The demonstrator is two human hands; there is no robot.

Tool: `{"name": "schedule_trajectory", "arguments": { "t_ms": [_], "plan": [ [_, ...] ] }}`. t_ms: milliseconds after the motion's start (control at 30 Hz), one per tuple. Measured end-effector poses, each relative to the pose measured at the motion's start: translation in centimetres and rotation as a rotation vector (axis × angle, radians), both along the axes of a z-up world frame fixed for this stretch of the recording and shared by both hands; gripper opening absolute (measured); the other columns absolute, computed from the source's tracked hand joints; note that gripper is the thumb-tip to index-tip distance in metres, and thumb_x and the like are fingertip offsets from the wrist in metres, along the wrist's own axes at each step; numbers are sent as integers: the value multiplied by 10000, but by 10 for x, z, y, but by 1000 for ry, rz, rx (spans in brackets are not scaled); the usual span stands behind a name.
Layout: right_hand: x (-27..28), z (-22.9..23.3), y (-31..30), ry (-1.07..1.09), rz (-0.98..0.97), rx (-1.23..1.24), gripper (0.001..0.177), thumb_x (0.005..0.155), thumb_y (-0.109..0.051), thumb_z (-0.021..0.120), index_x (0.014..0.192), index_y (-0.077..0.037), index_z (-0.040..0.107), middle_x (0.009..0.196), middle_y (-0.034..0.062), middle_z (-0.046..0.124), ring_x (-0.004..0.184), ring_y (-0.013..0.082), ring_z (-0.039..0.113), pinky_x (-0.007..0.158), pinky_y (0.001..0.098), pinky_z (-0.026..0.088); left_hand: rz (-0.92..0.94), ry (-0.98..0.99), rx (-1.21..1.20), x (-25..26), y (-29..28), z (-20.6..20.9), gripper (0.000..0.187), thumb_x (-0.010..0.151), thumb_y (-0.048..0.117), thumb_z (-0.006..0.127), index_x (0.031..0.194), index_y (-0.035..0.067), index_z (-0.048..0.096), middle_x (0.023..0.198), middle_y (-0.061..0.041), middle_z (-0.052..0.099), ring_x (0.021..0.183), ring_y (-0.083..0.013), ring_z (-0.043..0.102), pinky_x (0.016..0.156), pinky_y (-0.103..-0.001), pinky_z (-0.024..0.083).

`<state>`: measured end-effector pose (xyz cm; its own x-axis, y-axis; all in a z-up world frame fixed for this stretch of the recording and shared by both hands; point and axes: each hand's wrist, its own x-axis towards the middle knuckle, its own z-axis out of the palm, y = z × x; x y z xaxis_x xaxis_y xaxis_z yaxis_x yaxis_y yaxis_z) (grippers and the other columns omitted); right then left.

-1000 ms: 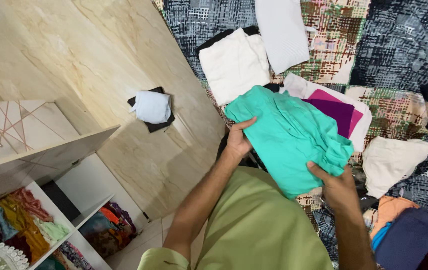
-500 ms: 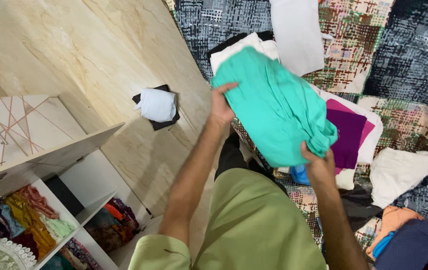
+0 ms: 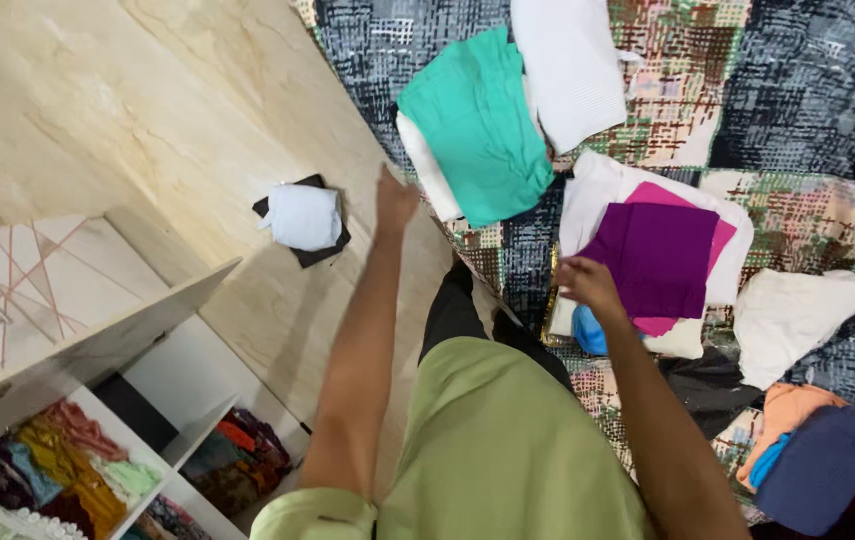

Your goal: The person retrieves folded clothes from a wardrobe and places them on a bed. They then fold various garments by hand, including shirts and pants, and stack them neatly on the bed.

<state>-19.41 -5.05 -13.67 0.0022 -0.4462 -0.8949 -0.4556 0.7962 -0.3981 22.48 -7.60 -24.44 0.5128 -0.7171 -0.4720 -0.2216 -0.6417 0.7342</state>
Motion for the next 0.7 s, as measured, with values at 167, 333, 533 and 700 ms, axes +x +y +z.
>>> {"name": "schedule_trajectory", "arguments": {
  "t_ms": [167,333,533,700],
  "plan": [
    [-64,33,48,-19,-79,-11,310,1009,-193,592,1268,-31,645,1140,103,748,1003,230,745,790,402,615,-340,59,93,-76,42,4,539,871,205,692,1354,-3,572,1308,-269,633,1232,-423,595,1038,-458,479],
    [-121,58,89,3,-426,-239,210,1025,-114,613,1204,-14,662,1085,95,734,972,236,726,777,392,624,-609,204,129,-139,60,20,378,935,249,610,1245,45,681,1238,-199,703,1145,-343,675,984,-437,532],
    [-158,45,106,93,-632,-435,210,962,-11,635,1170,13,643,1064,110,688,932,226,714,642,347,638,-806,414,392,-188,81,62,355,956,219,536,1236,57,683,1040,-202,759,916,-375,754,860,-479,580],
    [-177,22,88,455,-227,-725,369,892,-18,703,1252,21,636,1203,163,659,1053,302,690,860,406,593,-1042,225,200,-208,114,68,310,945,242,593,1150,41,709,1041,-198,740,989,-375,705,884,-464,551]
  ]
}}
